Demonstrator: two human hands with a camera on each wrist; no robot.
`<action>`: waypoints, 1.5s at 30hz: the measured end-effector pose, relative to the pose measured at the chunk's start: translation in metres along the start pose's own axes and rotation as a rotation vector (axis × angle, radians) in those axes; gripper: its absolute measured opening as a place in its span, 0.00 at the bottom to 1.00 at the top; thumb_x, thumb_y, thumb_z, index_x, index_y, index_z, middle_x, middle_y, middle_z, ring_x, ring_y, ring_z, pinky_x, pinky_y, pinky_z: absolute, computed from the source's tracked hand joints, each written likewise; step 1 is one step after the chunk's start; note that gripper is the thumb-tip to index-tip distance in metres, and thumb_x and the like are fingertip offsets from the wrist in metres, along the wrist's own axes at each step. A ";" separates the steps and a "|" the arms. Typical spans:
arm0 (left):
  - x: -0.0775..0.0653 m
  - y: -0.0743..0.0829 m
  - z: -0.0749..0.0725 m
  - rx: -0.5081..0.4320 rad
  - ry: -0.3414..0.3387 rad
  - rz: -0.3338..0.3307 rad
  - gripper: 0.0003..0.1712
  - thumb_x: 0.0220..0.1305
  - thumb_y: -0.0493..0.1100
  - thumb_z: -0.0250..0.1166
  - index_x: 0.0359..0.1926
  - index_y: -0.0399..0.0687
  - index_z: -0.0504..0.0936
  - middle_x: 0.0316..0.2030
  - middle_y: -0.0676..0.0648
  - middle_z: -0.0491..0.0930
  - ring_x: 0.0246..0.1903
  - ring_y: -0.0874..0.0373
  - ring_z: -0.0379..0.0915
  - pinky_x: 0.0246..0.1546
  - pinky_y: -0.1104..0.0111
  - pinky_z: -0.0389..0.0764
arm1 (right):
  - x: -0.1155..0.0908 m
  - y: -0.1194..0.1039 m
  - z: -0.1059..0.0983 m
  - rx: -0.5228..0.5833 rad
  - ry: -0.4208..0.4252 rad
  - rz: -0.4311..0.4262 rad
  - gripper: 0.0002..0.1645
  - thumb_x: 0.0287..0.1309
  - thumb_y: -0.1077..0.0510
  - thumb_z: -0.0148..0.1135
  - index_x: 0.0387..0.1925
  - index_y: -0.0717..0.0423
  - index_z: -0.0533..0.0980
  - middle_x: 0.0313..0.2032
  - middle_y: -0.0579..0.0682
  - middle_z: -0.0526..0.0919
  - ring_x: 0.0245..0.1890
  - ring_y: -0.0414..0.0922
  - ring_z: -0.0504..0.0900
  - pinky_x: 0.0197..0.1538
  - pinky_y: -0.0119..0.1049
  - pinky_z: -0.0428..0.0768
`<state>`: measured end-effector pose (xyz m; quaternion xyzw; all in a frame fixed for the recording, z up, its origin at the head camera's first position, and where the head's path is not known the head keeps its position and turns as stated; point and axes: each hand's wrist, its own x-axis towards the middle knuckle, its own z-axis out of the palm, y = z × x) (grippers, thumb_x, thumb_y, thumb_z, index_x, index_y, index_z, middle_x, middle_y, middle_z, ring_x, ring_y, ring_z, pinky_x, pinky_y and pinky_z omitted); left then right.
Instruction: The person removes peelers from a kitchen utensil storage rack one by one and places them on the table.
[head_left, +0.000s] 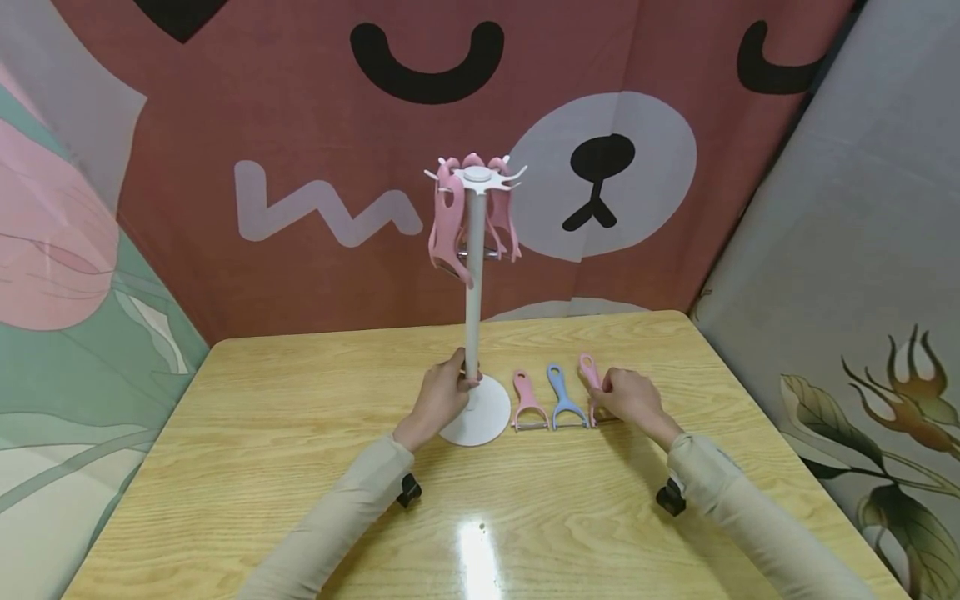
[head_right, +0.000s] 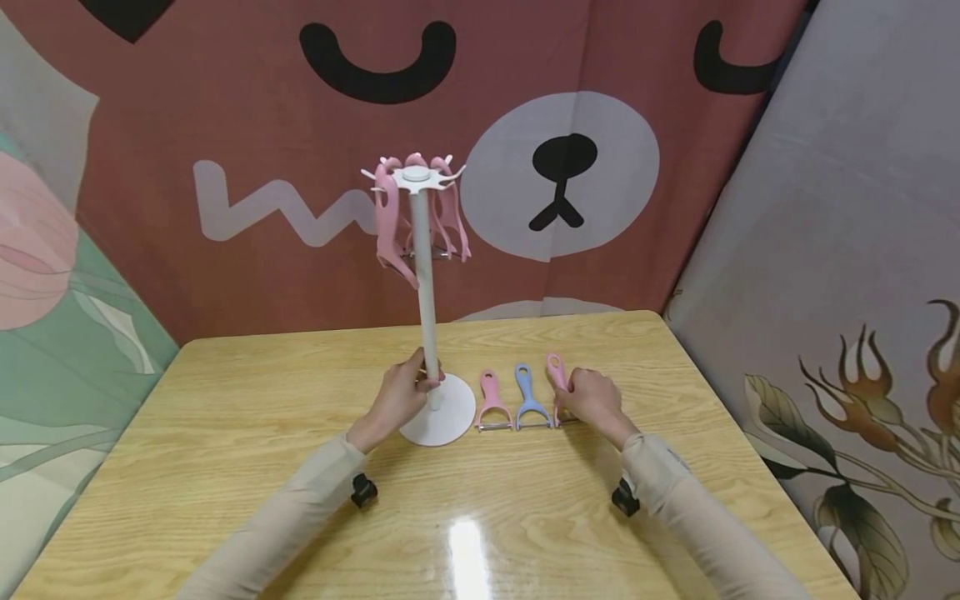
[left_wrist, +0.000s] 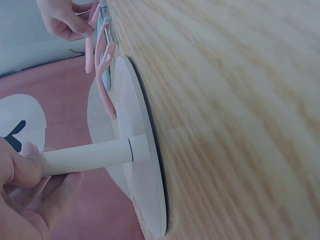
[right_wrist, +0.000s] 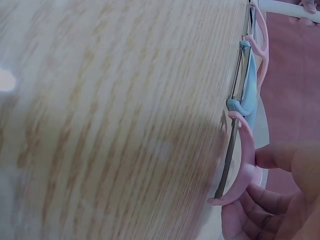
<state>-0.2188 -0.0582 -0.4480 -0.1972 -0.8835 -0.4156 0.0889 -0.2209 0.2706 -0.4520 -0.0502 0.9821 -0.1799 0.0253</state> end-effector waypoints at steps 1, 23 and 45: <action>0.000 0.000 0.000 0.000 0.000 0.000 0.08 0.65 0.30 0.65 0.43 0.40 0.75 0.35 0.46 0.83 0.40 0.51 0.84 0.39 0.62 0.84 | 0.000 0.000 0.000 -0.002 -0.002 0.005 0.16 0.61 0.49 0.63 0.23 0.54 0.74 0.21 0.48 0.74 0.20 0.45 0.69 0.21 0.36 0.65; -0.002 0.000 0.002 -0.002 -0.010 0.007 0.11 0.64 0.28 0.65 0.45 0.40 0.75 0.36 0.45 0.84 0.40 0.52 0.83 0.39 0.61 0.84 | -0.002 0.003 0.007 -0.030 -0.048 0.069 0.13 0.56 0.49 0.65 0.27 0.54 0.77 0.27 0.50 0.80 0.26 0.50 0.76 0.25 0.44 0.73; -0.001 -0.001 0.001 0.009 0.012 0.017 0.09 0.64 0.29 0.65 0.43 0.40 0.75 0.34 0.44 0.83 0.39 0.52 0.84 0.38 0.62 0.84 | 0.000 0.002 0.005 -0.025 -0.054 0.068 0.17 0.61 0.46 0.63 0.24 0.53 0.77 0.25 0.49 0.79 0.23 0.48 0.73 0.23 0.40 0.69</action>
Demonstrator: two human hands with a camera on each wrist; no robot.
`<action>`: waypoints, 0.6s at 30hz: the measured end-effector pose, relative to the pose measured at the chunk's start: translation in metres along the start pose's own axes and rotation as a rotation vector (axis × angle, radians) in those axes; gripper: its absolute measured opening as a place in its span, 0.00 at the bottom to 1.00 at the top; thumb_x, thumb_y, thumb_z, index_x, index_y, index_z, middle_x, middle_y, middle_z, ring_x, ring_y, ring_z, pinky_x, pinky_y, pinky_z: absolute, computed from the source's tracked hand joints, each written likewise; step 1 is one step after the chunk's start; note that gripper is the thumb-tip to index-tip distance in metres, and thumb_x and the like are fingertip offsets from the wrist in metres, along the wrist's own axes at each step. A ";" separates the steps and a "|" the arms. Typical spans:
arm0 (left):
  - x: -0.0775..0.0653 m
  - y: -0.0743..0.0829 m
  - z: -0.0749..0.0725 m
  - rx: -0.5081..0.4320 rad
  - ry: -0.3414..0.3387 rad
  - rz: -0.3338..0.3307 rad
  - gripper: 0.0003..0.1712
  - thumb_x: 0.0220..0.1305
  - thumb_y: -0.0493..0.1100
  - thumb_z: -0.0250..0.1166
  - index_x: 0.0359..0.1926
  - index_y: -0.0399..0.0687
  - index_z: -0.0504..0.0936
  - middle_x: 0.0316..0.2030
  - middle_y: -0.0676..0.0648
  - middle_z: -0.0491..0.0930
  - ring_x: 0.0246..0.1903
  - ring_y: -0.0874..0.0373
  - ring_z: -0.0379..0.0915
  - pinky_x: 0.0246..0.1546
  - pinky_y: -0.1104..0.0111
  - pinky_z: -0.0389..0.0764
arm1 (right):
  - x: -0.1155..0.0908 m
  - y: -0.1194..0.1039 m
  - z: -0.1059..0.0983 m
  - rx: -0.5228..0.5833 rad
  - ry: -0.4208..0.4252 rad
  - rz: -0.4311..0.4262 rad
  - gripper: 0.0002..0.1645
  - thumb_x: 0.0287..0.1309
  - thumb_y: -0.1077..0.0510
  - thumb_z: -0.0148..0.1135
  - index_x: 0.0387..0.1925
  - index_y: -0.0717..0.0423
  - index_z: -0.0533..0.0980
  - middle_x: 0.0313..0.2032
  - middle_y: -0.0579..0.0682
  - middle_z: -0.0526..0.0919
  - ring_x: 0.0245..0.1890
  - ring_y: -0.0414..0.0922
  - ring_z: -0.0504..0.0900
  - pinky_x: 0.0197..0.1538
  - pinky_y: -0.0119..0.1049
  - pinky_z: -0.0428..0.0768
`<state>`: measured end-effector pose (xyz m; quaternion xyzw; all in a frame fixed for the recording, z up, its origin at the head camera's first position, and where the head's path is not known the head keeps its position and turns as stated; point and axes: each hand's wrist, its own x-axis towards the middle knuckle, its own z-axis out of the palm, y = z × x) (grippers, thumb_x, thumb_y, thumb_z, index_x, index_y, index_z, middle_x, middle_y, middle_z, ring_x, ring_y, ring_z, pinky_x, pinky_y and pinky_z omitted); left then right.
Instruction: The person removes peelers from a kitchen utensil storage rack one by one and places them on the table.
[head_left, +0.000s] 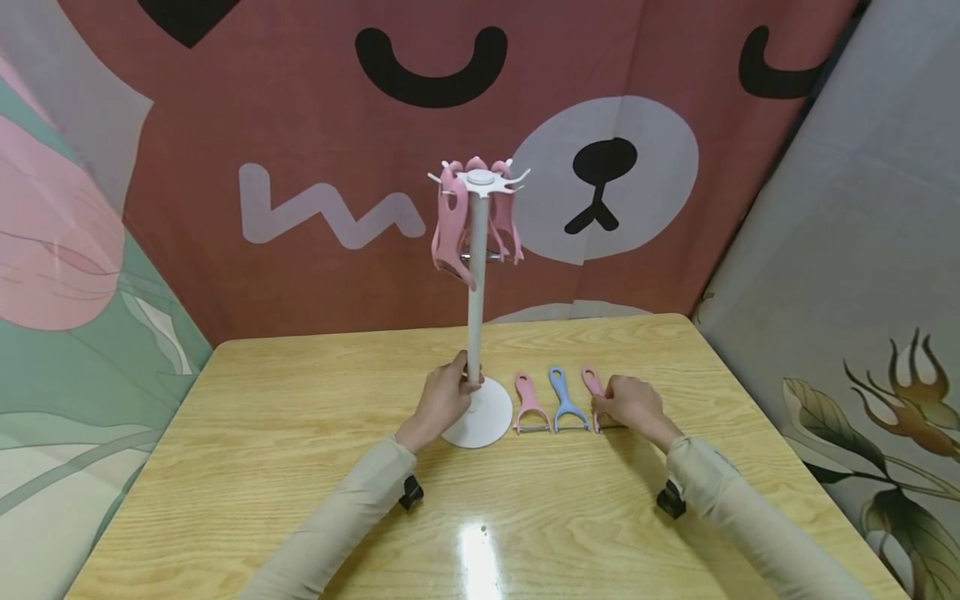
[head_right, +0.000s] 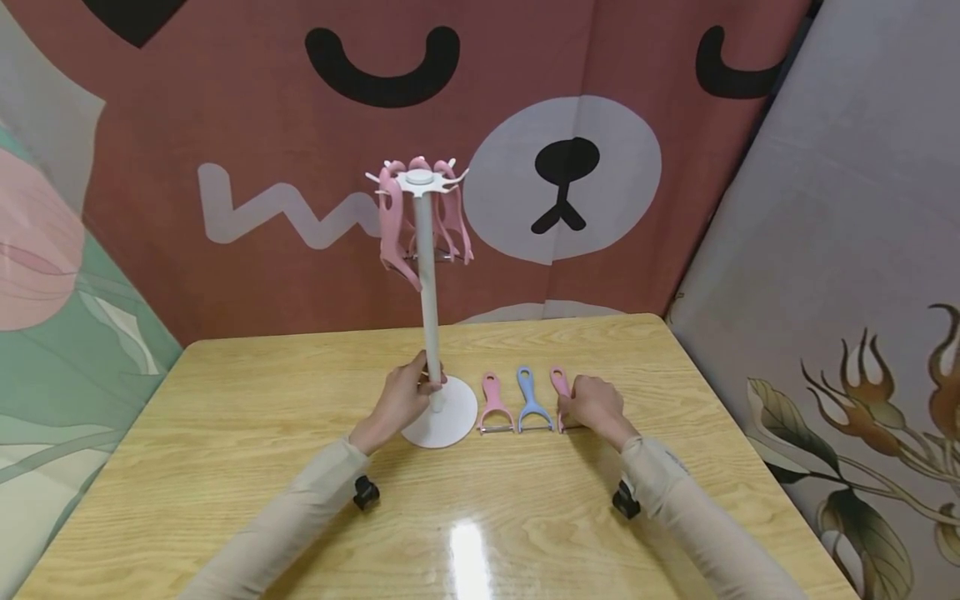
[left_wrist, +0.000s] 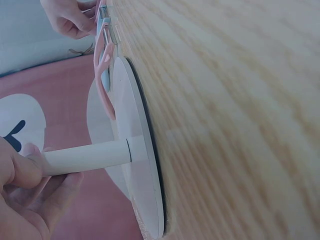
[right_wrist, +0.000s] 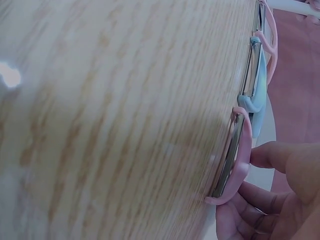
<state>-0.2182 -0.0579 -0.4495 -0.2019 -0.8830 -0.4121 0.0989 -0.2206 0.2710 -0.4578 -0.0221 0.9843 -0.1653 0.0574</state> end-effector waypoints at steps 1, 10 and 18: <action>0.000 0.000 0.000 0.002 -0.001 -0.001 0.09 0.64 0.29 0.65 0.43 0.40 0.75 0.34 0.44 0.83 0.39 0.52 0.84 0.38 0.62 0.84 | 0.000 0.000 0.000 -0.001 0.001 0.000 0.17 0.61 0.46 0.63 0.24 0.53 0.77 0.26 0.49 0.79 0.24 0.48 0.73 0.23 0.40 0.70; 0.001 -0.003 0.001 0.009 0.001 0.003 0.11 0.62 0.28 0.66 0.43 0.41 0.76 0.35 0.45 0.84 0.39 0.53 0.84 0.38 0.62 0.84 | -0.003 -0.004 -0.002 0.009 0.002 0.002 0.19 0.62 0.48 0.61 0.18 0.51 0.75 0.19 0.47 0.74 0.19 0.45 0.68 0.20 0.37 0.63; 0.001 -0.003 0.001 0.003 -0.006 -0.006 0.10 0.63 0.29 0.66 0.43 0.41 0.76 0.35 0.45 0.84 0.39 0.52 0.84 0.39 0.61 0.84 | -0.004 -0.003 -0.004 0.007 -0.002 -0.010 0.17 0.64 0.49 0.58 0.25 0.54 0.76 0.24 0.49 0.78 0.23 0.48 0.73 0.23 0.40 0.68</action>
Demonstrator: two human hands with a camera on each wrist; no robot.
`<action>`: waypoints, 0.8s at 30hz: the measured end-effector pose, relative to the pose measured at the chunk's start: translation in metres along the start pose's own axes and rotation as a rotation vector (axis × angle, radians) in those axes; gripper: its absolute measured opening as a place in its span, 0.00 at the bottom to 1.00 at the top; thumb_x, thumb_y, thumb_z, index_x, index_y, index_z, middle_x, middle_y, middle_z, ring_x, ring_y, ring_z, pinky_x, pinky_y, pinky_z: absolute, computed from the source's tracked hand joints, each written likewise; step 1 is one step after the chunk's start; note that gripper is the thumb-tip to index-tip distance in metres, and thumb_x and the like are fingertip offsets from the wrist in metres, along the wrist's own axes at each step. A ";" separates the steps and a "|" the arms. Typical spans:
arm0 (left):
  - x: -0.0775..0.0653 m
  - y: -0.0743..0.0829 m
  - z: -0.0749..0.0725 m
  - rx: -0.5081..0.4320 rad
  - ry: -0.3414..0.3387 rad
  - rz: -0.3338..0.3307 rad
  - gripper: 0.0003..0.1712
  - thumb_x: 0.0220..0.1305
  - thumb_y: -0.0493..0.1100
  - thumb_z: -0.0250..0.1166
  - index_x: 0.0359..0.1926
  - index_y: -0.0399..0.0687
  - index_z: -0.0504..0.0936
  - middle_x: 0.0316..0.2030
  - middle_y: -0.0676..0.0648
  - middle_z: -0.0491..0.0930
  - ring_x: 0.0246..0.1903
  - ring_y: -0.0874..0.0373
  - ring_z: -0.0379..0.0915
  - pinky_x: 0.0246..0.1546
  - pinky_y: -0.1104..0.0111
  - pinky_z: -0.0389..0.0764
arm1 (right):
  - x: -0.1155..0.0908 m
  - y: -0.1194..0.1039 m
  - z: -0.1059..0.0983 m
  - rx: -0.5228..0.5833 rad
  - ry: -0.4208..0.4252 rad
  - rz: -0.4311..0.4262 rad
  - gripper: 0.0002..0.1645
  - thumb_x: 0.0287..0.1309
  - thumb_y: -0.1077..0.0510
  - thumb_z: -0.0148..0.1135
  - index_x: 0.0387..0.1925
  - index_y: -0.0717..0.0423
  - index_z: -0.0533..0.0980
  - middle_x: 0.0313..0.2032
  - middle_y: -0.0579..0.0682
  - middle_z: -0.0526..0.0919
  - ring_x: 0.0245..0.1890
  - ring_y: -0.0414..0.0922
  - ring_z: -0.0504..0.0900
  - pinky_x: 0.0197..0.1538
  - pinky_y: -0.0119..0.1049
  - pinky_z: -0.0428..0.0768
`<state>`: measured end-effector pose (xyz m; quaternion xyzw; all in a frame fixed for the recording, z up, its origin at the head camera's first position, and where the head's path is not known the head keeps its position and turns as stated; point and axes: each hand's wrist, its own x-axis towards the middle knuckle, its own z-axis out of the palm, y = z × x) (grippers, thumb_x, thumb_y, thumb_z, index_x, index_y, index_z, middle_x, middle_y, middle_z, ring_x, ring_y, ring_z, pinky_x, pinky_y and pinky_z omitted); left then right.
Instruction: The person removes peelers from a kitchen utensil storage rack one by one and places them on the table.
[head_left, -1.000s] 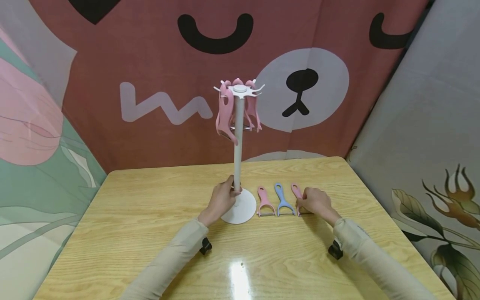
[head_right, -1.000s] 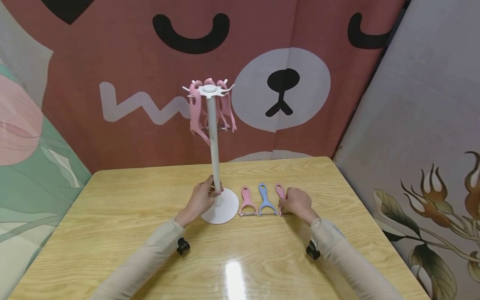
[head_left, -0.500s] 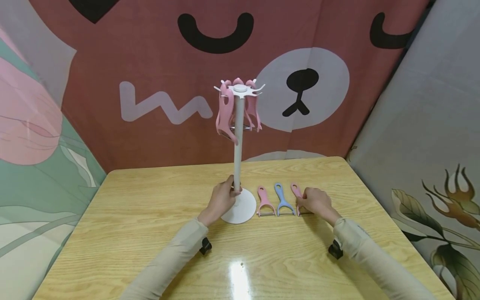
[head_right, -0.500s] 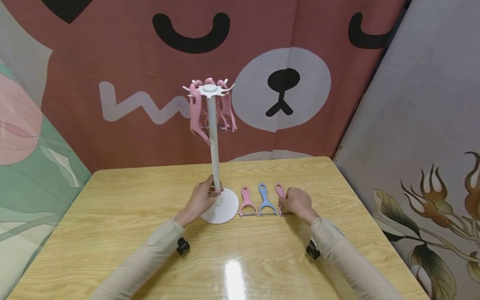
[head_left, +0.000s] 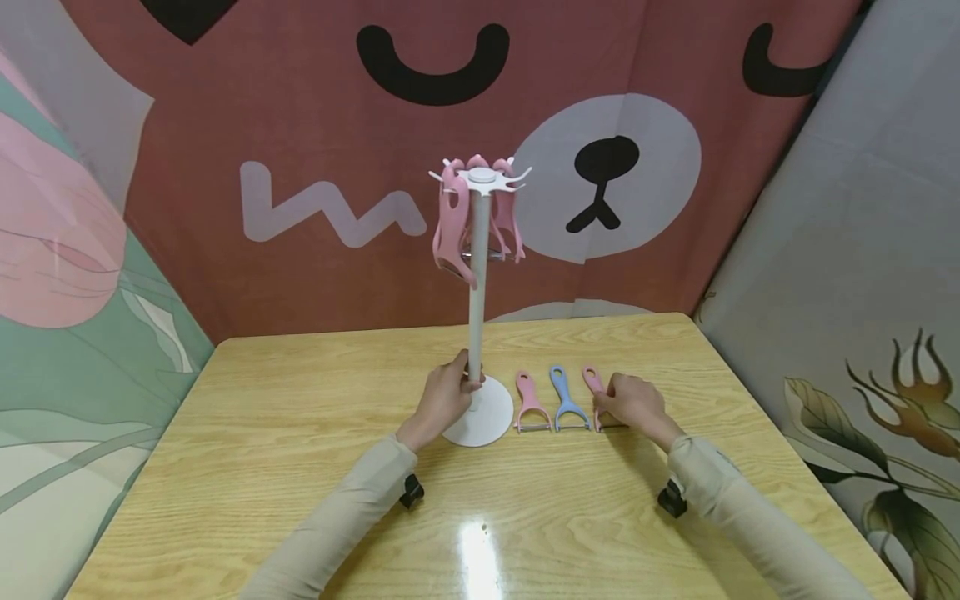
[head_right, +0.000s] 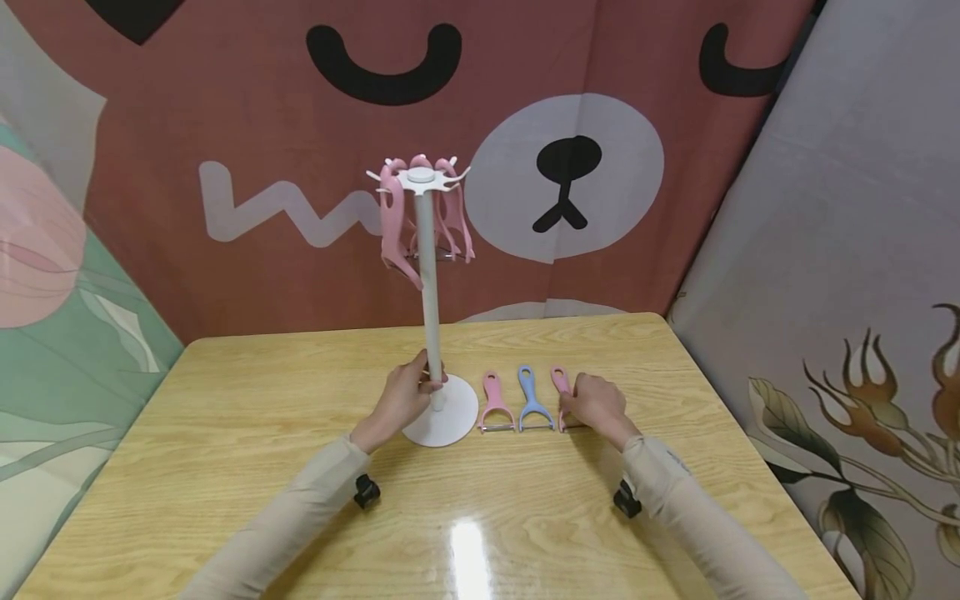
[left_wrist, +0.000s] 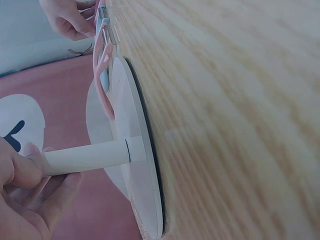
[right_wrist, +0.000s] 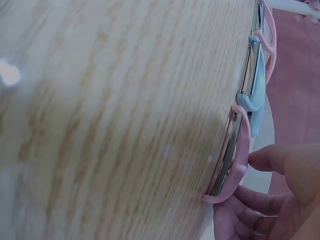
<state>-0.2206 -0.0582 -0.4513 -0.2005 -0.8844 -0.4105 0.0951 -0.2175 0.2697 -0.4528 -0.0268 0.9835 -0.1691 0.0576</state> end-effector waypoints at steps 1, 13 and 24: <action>0.000 0.000 0.000 0.002 0.000 0.002 0.10 0.63 0.29 0.66 0.42 0.41 0.76 0.35 0.45 0.84 0.39 0.52 0.84 0.39 0.61 0.84 | 0.000 0.000 0.000 0.002 0.001 -0.002 0.16 0.65 0.49 0.58 0.25 0.55 0.76 0.24 0.49 0.78 0.23 0.48 0.73 0.23 0.40 0.68; -0.001 0.001 -0.001 0.002 0.008 0.008 0.10 0.63 0.28 0.66 0.42 0.41 0.76 0.35 0.44 0.84 0.39 0.52 0.84 0.38 0.61 0.84 | 0.000 0.000 -0.001 0.009 0.013 0.001 0.14 0.66 0.50 0.57 0.27 0.55 0.75 0.25 0.50 0.78 0.24 0.49 0.73 0.24 0.41 0.69; -0.002 -0.001 0.001 0.017 0.036 0.052 0.11 0.62 0.27 0.66 0.41 0.40 0.75 0.32 0.47 0.83 0.37 0.51 0.84 0.36 0.61 0.84 | 0.001 0.000 -0.002 0.007 0.022 0.001 0.14 0.66 0.51 0.57 0.29 0.56 0.76 0.25 0.50 0.78 0.23 0.48 0.73 0.23 0.40 0.69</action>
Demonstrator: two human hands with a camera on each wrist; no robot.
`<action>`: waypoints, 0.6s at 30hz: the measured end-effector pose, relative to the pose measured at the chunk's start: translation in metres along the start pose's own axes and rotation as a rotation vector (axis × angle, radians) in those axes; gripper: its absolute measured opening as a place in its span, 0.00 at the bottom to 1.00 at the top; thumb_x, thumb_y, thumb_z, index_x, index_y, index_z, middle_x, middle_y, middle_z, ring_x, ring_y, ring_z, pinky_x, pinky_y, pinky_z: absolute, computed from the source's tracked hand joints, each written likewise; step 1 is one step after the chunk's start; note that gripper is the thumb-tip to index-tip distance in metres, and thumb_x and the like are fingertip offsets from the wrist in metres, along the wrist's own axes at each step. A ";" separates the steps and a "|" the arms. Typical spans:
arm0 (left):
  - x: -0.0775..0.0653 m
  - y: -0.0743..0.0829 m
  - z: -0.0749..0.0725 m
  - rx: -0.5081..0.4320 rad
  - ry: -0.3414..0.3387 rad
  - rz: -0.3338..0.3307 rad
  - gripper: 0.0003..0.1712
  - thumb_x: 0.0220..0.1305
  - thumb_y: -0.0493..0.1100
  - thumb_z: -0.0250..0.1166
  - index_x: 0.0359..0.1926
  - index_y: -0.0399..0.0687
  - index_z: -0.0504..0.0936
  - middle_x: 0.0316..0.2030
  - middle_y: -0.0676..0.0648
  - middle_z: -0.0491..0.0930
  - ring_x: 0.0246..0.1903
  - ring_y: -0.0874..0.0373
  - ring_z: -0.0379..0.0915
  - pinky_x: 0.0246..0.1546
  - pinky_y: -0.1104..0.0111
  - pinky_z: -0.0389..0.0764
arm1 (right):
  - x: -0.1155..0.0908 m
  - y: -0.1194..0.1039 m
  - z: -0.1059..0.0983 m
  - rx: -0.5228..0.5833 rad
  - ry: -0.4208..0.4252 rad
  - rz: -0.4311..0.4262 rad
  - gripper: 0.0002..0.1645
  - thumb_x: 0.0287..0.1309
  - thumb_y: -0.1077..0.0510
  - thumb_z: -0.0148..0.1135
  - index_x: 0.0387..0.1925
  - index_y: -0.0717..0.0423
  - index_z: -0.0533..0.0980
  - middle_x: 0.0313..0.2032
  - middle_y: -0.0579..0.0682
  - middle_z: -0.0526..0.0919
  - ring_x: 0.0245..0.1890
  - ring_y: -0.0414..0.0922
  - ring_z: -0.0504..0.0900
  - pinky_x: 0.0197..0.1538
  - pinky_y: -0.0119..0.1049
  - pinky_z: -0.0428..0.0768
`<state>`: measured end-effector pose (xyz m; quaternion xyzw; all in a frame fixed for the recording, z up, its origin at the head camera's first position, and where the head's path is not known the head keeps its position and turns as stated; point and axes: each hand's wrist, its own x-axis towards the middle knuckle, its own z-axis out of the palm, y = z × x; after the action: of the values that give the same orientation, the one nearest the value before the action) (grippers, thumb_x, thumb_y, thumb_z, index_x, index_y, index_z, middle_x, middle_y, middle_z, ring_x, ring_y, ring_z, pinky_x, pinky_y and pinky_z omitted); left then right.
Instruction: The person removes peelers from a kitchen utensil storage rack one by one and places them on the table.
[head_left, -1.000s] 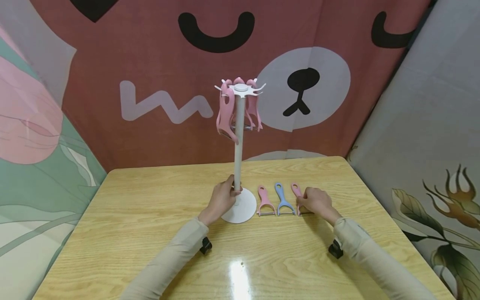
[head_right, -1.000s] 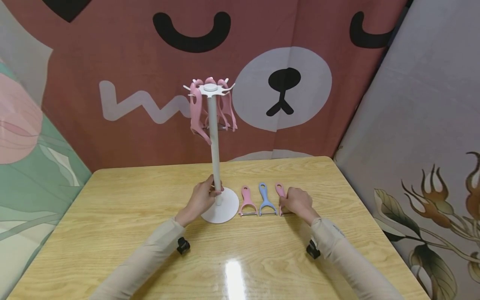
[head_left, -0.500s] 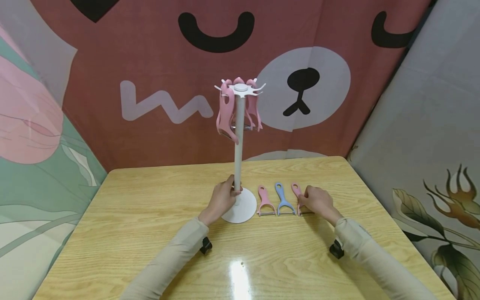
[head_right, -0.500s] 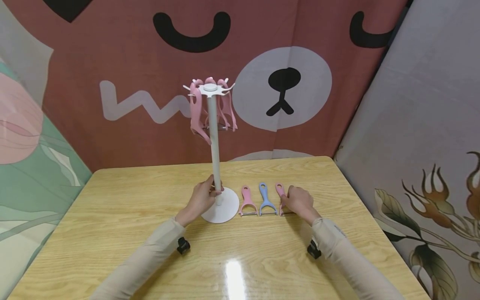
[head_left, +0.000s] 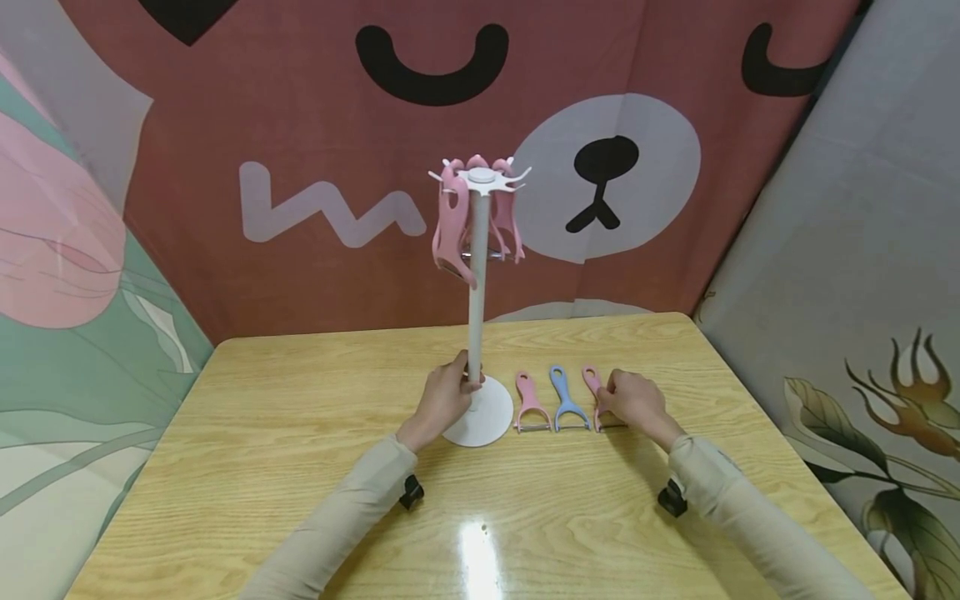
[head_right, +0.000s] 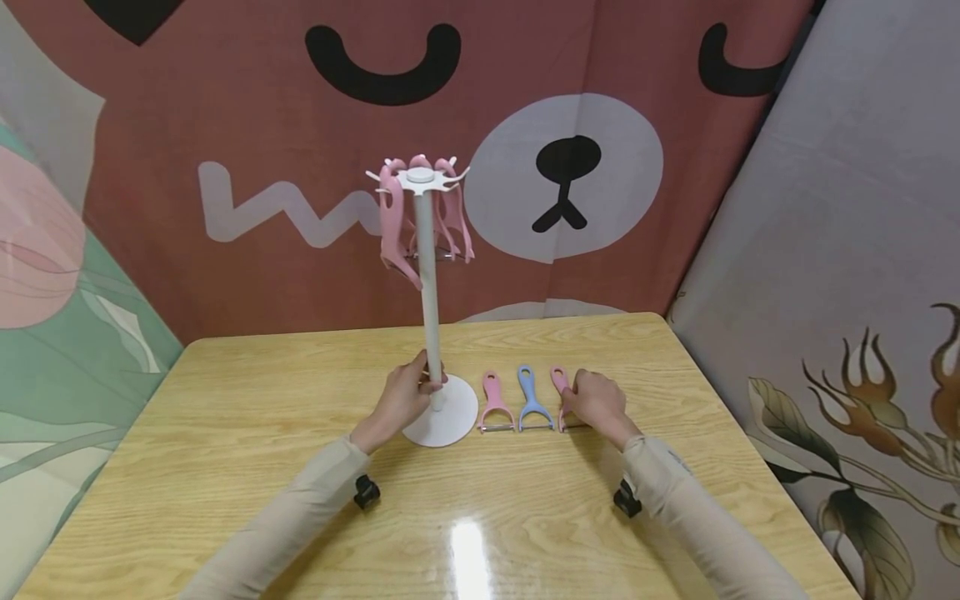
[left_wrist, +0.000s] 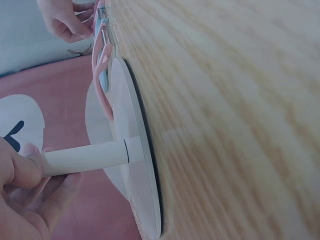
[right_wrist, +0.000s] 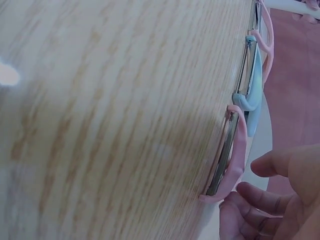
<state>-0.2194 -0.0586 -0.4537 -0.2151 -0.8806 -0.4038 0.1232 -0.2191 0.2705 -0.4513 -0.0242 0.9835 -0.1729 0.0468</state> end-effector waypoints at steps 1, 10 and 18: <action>0.000 0.001 0.000 -0.003 -0.007 -0.006 0.11 0.62 0.27 0.65 0.42 0.40 0.75 0.32 0.46 0.83 0.38 0.51 0.84 0.36 0.61 0.84 | 0.000 0.000 0.000 0.001 0.002 -0.001 0.14 0.66 0.51 0.58 0.30 0.56 0.76 0.25 0.50 0.78 0.23 0.48 0.73 0.23 0.40 0.69; 0.001 0.002 -0.002 -0.002 -0.036 -0.043 0.11 0.63 0.28 0.66 0.42 0.41 0.75 0.34 0.45 0.84 0.39 0.52 0.84 0.38 0.62 0.84 | 0.000 -0.003 -0.004 0.013 0.027 -0.013 0.12 0.65 0.52 0.58 0.31 0.57 0.77 0.25 0.51 0.78 0.21 0.48 0.73 0.21 0.40 0.69; 0.000 0.002 -0.001 -0.027 -0.041 -0.050 0.10 0.64 0.29 0.65 0.43 0.40 0.75 0.35 0.44 0.84 0.40 0.52 0.84 0.39 0.62 0.84 | 0.000 -0.003 -0.005 0.013 0.056 -0.021 0.10 0.65 0.53 0.58 0.33 0.56 0.77 0.24 0.51 0.77 0.20 0.48 0.73 0.21 0.40 0.68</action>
<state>-0.2180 -0.0583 -0.4518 -0.2028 -0.8826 -0.4141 0.0920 -0.2197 0.2698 -0.4456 -0.0292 0.9830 -0.1804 0.0175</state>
